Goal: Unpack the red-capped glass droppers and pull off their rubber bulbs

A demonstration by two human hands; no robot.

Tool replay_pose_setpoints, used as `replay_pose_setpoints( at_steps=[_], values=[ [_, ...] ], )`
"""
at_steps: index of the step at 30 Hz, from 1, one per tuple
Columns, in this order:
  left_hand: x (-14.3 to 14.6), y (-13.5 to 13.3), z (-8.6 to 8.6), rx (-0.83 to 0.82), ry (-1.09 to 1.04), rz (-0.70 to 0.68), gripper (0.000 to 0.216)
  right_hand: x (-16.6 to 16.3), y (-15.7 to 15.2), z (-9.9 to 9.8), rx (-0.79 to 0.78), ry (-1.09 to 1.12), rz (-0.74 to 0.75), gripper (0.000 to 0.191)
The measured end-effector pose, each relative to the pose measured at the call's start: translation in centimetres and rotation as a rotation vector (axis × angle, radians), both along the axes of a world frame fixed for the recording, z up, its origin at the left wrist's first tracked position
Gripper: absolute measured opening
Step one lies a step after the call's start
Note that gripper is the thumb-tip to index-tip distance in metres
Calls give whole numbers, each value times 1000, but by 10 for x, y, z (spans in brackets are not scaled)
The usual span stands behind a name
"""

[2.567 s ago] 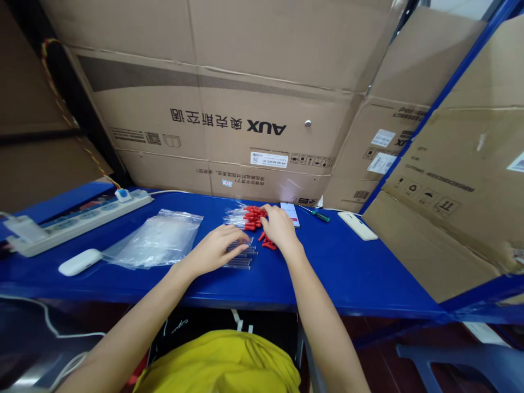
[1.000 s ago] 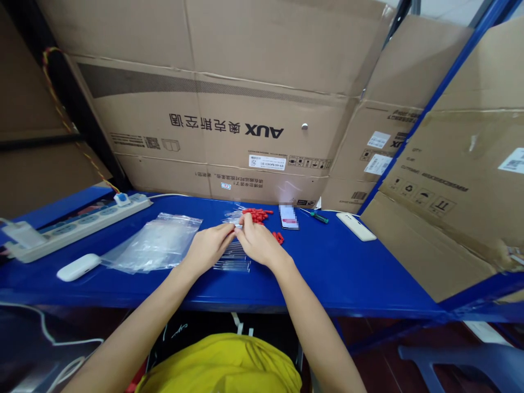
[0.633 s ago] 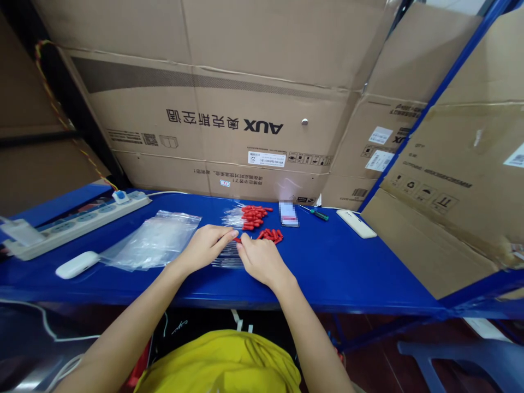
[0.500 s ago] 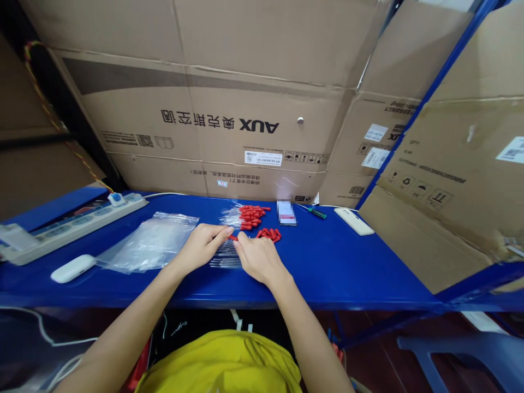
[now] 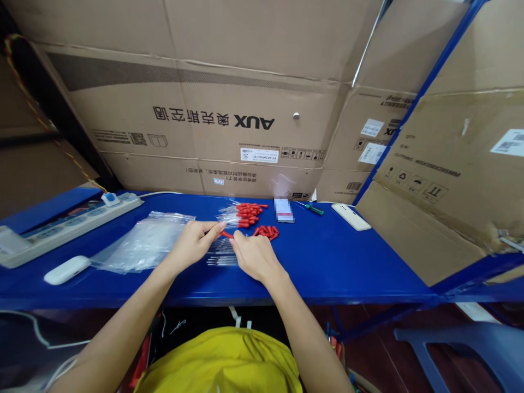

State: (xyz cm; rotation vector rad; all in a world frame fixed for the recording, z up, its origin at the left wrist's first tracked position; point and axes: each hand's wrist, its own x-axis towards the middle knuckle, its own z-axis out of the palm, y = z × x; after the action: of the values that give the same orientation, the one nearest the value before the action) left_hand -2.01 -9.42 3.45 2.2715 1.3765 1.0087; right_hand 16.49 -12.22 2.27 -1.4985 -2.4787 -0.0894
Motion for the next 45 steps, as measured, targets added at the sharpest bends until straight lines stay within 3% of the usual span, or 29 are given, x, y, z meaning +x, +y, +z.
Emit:
replay_pose_setpoints(
  at_steps=[2,4,5,8,9,11,14,17,20,25,28,33,45],
  values=[
    [-1,2,1,-22,-10,-7,57,0,0,0,-3,-3,3,39],
    [-19,5,5,-29,-81,74,58,7,2,-1,-15,-18,-18,39],
    [-35,8,9,-17,-148,155,59,14,4,-2,-25,-30,-50,39],
    [-93,16,27,83,-445,577,55,42,12,-4,-59,-66,-249,38],
    [-107,17,33,129,-512,619,53,50,14,-4,-54,-71,-303,38],
    [-114,16,41,210,-533,566,52,58,17,-2,-32,-84,-302,39],
    [-77,7,40,158,-376,260,47,50,15,2,0,-79,-232,38],
    [-24,-1,24,87,-137,-6,35,35,11,6,8,-79,-190,35],
    [0,-3,5,116,61,-197,36,28,10,6,28,-58,-153,29],
    [-3,-3,-7,229,253,-128,27,28,11,2,62,4,-55,30],
    [-2,-2,-8,252,348,-163,26,27,10,2,87,16,22,32],
    [6,-1,-15,199,477,-205,21,18,7,6,24,-35,-13,28],
    [4,0,-15,219,546,-189,15,21,10,3,-64,-34,66,30]
  ],
)
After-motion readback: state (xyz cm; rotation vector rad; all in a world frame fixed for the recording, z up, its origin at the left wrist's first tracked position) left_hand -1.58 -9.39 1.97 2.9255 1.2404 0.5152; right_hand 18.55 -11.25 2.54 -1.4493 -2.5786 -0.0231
